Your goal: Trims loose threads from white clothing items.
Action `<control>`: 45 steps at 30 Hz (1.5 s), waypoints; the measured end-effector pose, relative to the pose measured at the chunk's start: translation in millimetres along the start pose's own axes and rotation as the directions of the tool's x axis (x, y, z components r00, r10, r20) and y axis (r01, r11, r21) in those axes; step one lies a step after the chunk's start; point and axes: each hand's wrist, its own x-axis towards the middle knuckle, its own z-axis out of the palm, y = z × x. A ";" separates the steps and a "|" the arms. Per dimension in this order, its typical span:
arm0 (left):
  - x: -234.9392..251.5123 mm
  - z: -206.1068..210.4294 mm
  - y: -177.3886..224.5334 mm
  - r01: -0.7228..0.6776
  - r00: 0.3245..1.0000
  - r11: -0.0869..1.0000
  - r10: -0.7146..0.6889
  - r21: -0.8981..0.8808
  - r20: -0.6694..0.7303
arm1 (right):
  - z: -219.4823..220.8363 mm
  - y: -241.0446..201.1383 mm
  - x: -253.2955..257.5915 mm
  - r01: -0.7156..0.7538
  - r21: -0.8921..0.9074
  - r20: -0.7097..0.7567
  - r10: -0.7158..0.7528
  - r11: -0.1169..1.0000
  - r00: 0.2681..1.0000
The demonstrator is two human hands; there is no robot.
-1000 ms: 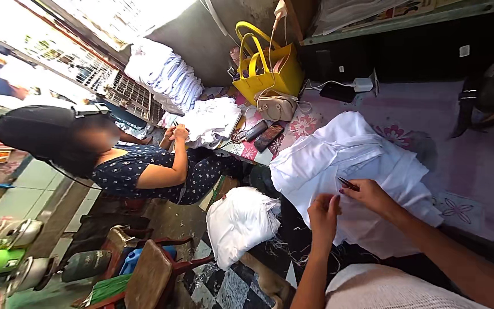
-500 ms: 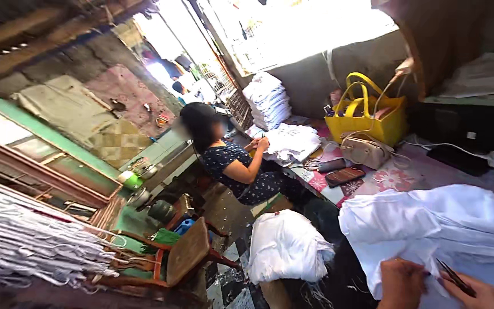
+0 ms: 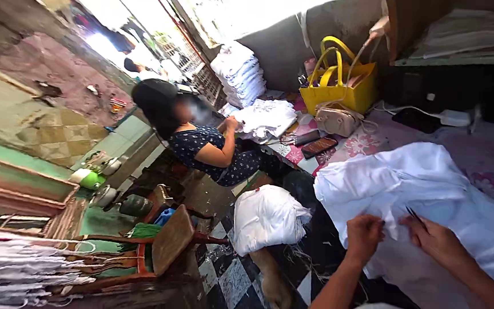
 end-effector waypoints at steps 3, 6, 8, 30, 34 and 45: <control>-3.4 -1.8 4.1 0.002 1.000 1.000 -0.002 0.003 -0.015 | -15.2 -32.9 -3.2 -0.286 0.276 0.199 0.236 0.917 0.951; -5.2 -4.8 8.1 0.047 0.999 0.999 -0.047 -0.012 -0.013 | -23.4 -47.5 -3.9 -0.448 0.393 0.496 0.225 0.803 0.839; -5.7 -6.0 7.0 0.087 0.996 0.995 -0.087 -0.056 -0.013 | -17.7 -39.1 -0.7 -0.512 0.392 0.566 0.239 0.764 0.789; -16.3 -8.1 2.4 0.069 0.998 0.976 -0.066 -0.208 0.022 | -23.7 -31.1 -1.3 -0.580 0.370 0.650 0.243 0.726 0.720; -17.0 -5.7 1.5 0.063 0.998 0.980 -0.058 -0.190 0.035 | -20.0 -30.2 4.6 -0.551 0.380 0.602 0.253 0.743 0.757; -27.4 -29.9 7.6 -0.105 0.806 0.925 -0.137 0.366 0.576 | -25.3 -31.4 -0.2 -0.364 0.418 0.284 0.261 0.832 0.923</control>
